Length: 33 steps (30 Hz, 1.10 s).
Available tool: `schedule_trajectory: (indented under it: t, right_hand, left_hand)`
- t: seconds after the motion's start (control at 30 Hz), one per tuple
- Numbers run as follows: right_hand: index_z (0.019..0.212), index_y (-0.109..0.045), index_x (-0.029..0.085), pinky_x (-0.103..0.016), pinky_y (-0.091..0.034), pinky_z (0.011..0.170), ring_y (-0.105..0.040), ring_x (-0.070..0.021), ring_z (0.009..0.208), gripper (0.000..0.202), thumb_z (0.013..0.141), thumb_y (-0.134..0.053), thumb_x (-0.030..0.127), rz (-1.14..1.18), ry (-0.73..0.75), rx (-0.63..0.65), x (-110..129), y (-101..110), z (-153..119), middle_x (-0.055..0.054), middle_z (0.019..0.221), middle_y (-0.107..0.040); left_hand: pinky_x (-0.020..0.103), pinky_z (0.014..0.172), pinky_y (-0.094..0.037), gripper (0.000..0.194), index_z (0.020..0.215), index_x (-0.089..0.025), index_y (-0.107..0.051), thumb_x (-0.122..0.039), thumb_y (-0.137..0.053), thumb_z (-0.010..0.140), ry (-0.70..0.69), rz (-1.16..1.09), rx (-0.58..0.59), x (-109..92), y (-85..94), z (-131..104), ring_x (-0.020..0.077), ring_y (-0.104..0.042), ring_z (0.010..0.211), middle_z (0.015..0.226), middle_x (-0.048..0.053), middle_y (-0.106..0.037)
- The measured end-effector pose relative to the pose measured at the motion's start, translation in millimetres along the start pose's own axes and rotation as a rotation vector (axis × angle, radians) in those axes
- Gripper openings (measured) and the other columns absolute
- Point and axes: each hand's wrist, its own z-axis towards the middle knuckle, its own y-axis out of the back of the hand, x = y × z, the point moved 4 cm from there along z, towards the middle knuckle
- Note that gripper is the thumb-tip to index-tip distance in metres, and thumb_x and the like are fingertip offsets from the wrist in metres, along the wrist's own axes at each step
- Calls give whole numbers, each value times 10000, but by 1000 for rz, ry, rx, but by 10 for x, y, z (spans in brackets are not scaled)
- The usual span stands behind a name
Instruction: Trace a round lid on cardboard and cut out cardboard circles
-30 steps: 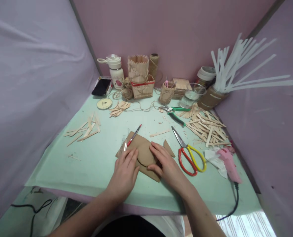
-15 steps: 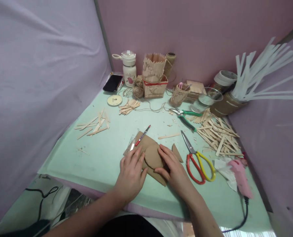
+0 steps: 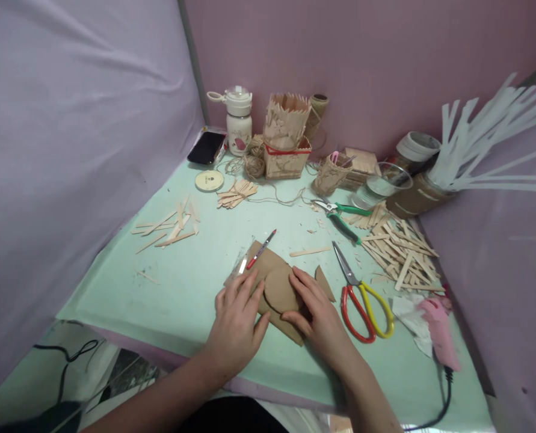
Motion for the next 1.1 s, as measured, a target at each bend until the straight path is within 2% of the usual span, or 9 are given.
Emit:
schedule_trajectory:
  t: [0.27,0.6,0.83,1.1]
  right_hand:
    - [1455,-377,276,-477,-393,1101,-396,-271,1375,637,876,-641,311,-57,-16,12,54,-5,8,-113,1508,-398]
    - [1461,-361,252,-499,-410,1079,-407,-299,1364,654,865,-628,282,-109,-38,5,109,-36,5,-129,1492,-412]
    - [1468,-356,244,-516,-422,1066,-410,-315,1358,673,857,-636,285,-124,-25,-7,97,-50,3,-132,1484,-419]
    - [1444,-400,228,-490,-427,1067,-427,-309,1345,668,834,-665,288,-102,-17,-17,101,-40,2,-130,1472,-436]
  left_hand:
    - [476,984,-336,428,1286,-143,-549,-296,-538,886,54,-57,32,23,-22,16,302,-379,1320,1489,99,-444]
    - [456,999,-304,466,1317,-147,-530,-366,-527,905,48,-130,38,49,-35,18,286,-391,1308,1471,91,-471]
    - [446,1002,-301,467,1306,-148,-545,-372,-538,897,31,-105,11,63,-19,17,284,-409,1292,1460,99,-482]
    - [430,980,-303,486,1319,-137,-536,-386,-518,903,18,-74,32,58,10,53,283,-409,1286,1455,100,-489]
